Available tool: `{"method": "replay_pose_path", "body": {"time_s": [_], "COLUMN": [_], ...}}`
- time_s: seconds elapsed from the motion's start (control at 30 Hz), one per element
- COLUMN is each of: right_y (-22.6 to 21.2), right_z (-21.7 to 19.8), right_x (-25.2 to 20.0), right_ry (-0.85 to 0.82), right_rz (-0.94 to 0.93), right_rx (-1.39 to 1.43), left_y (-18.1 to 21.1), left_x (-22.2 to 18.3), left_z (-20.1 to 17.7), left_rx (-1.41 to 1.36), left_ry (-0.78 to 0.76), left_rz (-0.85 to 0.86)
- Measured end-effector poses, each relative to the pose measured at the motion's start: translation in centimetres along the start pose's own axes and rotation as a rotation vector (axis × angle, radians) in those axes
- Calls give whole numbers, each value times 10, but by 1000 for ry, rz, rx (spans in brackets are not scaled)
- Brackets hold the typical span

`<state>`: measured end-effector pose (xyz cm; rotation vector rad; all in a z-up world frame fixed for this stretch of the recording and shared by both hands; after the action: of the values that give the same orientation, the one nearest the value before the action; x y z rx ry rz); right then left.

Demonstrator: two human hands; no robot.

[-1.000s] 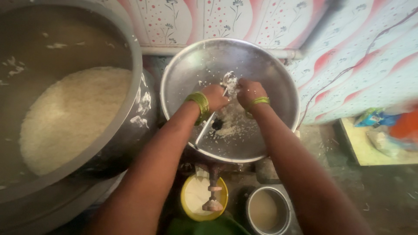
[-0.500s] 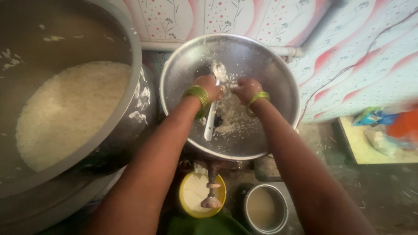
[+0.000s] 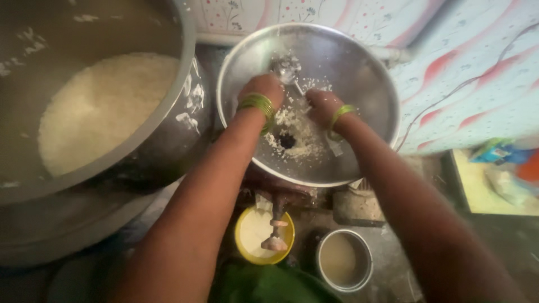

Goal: The person scoops soaked rice from a large metal bowl into a grinding machine hopper using a ladle and hands. The machine grinds the rice into a paste that flows into a yellow bucket below. The person repeatedly refills the hopper and occasionally uses a stick to push remaining rice into the grinder.

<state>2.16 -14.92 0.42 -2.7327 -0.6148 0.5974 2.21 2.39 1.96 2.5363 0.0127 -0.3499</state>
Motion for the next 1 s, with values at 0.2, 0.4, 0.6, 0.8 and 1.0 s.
{"method": "replay_pose_path", "body": {"time_s": [0.2,0.4,0.6,0.8,1.0], "right_y": [-1,-19,-32,-36,-46], "right_z": [13,12,-18,-60,9], "right_x": [-8,-16,-45,-64,-27], "right_ry": [-294,-331,-495,-587,-623], "right_rz": [133,136,49,96,119], "right_rx": [-678,-667,-1013,-1058,-939], "left_y": [1,22,34,20,5], "left_x": [-6,-18,-39,-36,-13], "left_z": [-4,2,-5,-2,5], "left_rx": [118,219,215,156,196], "left_ry": [166,13,-10,-50,-92], "left_rz": [56,75,53,73,104]}}
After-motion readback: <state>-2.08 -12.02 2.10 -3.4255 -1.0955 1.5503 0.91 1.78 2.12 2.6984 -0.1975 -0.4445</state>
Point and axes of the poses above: each hand's wrist, its own x-axis towards the middle knuckle, its own z-axis out of the palm, y = z × x, the point moved 4 cm from there along x, towards the middle knuckle, and after that the axes turned 13 degrees about -y, right-handed, at the moved point
